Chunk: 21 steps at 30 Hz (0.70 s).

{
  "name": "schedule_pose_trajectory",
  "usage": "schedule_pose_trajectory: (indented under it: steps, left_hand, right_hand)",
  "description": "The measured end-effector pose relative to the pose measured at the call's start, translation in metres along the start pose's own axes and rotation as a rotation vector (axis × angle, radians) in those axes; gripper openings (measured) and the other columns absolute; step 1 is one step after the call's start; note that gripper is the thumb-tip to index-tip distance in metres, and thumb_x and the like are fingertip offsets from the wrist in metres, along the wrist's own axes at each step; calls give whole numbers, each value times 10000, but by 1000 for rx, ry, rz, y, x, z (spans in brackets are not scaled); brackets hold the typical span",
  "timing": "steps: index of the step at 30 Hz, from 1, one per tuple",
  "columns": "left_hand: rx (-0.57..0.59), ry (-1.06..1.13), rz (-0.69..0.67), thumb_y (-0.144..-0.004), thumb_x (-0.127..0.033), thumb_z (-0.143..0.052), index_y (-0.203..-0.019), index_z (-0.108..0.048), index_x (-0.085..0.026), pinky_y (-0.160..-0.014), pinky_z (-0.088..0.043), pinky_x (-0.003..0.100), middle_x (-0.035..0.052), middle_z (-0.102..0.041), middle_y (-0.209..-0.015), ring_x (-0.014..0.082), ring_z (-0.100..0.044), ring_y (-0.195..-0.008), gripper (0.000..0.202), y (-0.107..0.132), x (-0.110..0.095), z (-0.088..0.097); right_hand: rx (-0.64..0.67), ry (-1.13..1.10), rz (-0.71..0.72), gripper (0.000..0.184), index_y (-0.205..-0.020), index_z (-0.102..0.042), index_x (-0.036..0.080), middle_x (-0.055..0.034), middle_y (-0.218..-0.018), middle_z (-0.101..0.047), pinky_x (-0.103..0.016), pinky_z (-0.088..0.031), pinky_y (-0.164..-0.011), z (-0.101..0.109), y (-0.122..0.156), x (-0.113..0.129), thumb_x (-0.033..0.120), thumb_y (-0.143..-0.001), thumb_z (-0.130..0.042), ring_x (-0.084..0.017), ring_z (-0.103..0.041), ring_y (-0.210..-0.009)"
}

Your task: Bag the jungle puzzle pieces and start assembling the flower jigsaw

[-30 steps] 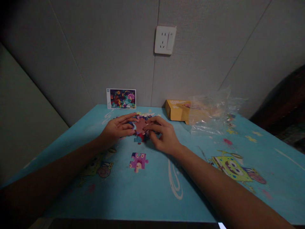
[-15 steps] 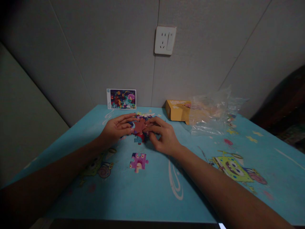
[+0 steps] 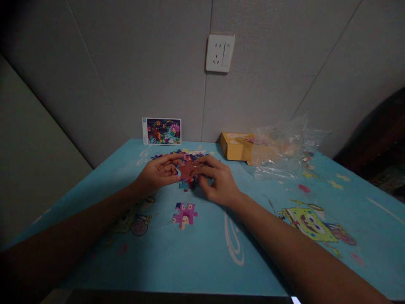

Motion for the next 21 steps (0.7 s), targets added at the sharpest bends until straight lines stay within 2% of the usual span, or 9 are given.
schedule_pose_trajectory:
  steps: [4,8,13,16,18,21]
  left_hand:
    - [-39,-4,-17,-630,-167,-748,-1229,-581,-139,-579,-492,205,85,-608,-1058,50,-508,-631,622,0,0,1]
    - [-169,-32,-19,-633,-188,-748,-1211,-570,-139,-587,-501,217,96,-634,-1072,52,-520,-618,607,-1,-2,5]
    - [-457,-128,-23,-630,-215,-749,-1174,-569,-138,-726,-535,281,105,-692,-1051,129,-623,-769,579,-6,-4,18]
    - [-644,-294,56,-658,-240,-745,-1142,-573,-140,-719,-533,293,106,-717,-1019,171,-650,-810,523,-5,-4,28]
    - [-686,-348,153,-669,-235,-744,-1158,-550,-143,-666,-528,279,115,-717,-1045,174,-663,-778,534,-4,-1,34]
    - [-656,-411,254,-678,-262,-752,-1211,-494,-154,-593,-507,254,132,-698,-1118,169,-671,-736,601,-3,5,39]
  right_hand:
    - [-64,56,-78,269,-889,-723,183,-89,-981,-652,-364,-526,-793,1,1,-5,77,-781,-500,-207,-638,-919]
    - [-85,131,-194,256,-873,-718,195,-84,-960,-655,-367,-518,-799,1,3,-15,83,-766,-514,-213,-633,-906]
    - [107,170,-338,238,-949,-716,162,-110,-989,-664,-397,-497,-838,-8,5,-23,115,-773,-563,-240,-617,-930]
    - [240,175,-330,254,-1027,-705,154,-117,-1002,-674,-423,-476,-865,-12,6,-22,155,-798,-593,-256,-600,-954]
    - [296,183,-292,288,-1069,-694,151,-118,-1024,-681,-432,-465,-879,-13,5,-20,162,-796,-602,-264,-592,-970]
    - [352,202,-247,334,-1099,-681,142,-126,-1055,-686,-453,-449,-905,-13,6,-18,172,-772,-623,-284,-582,-1009]
Point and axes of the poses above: each hand's wrist, its own y-axis away from the middle knuckle, its own z-axis out of the back of the hand, x = y × z, the point moved 2 cm from there along -y, towards the middle knuckle
